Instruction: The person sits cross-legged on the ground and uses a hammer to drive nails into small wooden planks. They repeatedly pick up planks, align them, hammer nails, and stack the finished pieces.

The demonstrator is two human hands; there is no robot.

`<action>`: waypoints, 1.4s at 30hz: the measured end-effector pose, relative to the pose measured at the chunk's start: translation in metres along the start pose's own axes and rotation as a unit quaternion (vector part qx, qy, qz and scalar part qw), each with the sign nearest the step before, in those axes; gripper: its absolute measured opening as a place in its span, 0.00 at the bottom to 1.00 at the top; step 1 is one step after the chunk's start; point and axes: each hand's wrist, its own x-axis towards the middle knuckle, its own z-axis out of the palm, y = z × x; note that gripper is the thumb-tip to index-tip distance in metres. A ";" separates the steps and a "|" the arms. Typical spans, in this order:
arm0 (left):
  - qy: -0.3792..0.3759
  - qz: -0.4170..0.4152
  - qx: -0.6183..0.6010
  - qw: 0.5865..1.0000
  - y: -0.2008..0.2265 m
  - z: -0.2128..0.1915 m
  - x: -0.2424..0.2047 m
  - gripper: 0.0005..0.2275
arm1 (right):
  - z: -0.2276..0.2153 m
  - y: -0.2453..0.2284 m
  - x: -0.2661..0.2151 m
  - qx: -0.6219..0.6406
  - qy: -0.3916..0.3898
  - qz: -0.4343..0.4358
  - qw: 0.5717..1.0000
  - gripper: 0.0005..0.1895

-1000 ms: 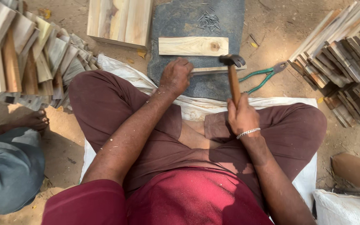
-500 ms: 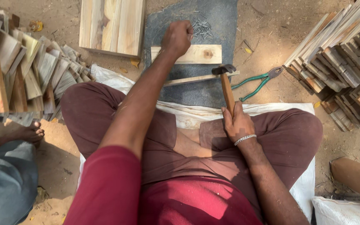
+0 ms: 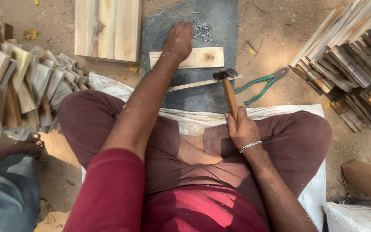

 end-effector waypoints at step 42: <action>-0.048 0.015 -0.179 0.983 0.084 -0.068 -0.137 0.01 | -0.027 -0.008 -0.035 0.102 0.116 -0.155 0.976 0.19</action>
